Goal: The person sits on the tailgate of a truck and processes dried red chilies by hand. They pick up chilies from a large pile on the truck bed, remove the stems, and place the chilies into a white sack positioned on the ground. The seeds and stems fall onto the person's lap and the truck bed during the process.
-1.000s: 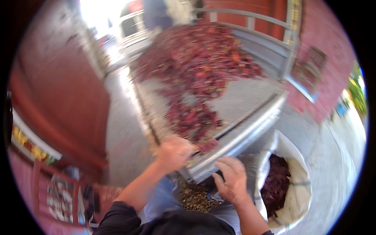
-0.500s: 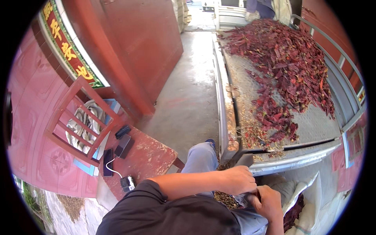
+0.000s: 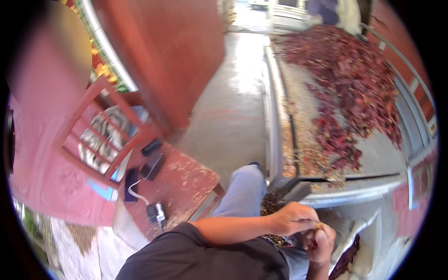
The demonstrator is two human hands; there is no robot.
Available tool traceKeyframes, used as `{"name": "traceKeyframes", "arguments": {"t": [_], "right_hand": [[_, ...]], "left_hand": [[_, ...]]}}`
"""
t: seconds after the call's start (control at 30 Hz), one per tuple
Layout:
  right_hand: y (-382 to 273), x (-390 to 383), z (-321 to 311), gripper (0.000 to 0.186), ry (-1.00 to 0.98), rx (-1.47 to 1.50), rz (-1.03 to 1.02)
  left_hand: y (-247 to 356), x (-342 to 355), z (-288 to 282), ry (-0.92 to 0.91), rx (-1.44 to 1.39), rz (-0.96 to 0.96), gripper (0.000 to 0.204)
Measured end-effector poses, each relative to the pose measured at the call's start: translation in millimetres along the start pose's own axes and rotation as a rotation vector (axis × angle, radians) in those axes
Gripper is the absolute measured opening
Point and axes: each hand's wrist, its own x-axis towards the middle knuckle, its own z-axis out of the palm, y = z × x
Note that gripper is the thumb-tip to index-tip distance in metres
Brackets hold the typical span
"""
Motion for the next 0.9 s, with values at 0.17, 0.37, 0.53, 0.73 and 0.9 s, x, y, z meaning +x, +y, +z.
{"name": "traceKeyframes", "arguments": {"t": [0.17, 0.37, 0.53, 0.73, 0.9], "right_hand": [[21, 4, 25, 0.045, 0.019, 0.383, 0.032], [-7, 4, -10, 0.031, -0.032, -0.329, 0.210], [-13, 3, -23, 0.024, -0.051, -0.429, 0.150], [31, 6, 9, 0.024, 0.363, 0.556, 0.028], [55, 6, -36, 0.018, 0.577, 0.853, -0.105]], "left_hand": [[4, -18, 3, 0.131, -0.245, -0.360, 0.013], [1, 12, -23, -0.174, 0.708, 0.246, 0.012], [3, 28, -26, -0.338, 0.799, 0.357, 0.014], [-21, 26, 7, 0.005, 1.002, 0.485, 0.015], [-24, 14, 6, 0.005, 1.008, 0.379, 0.015]]}}
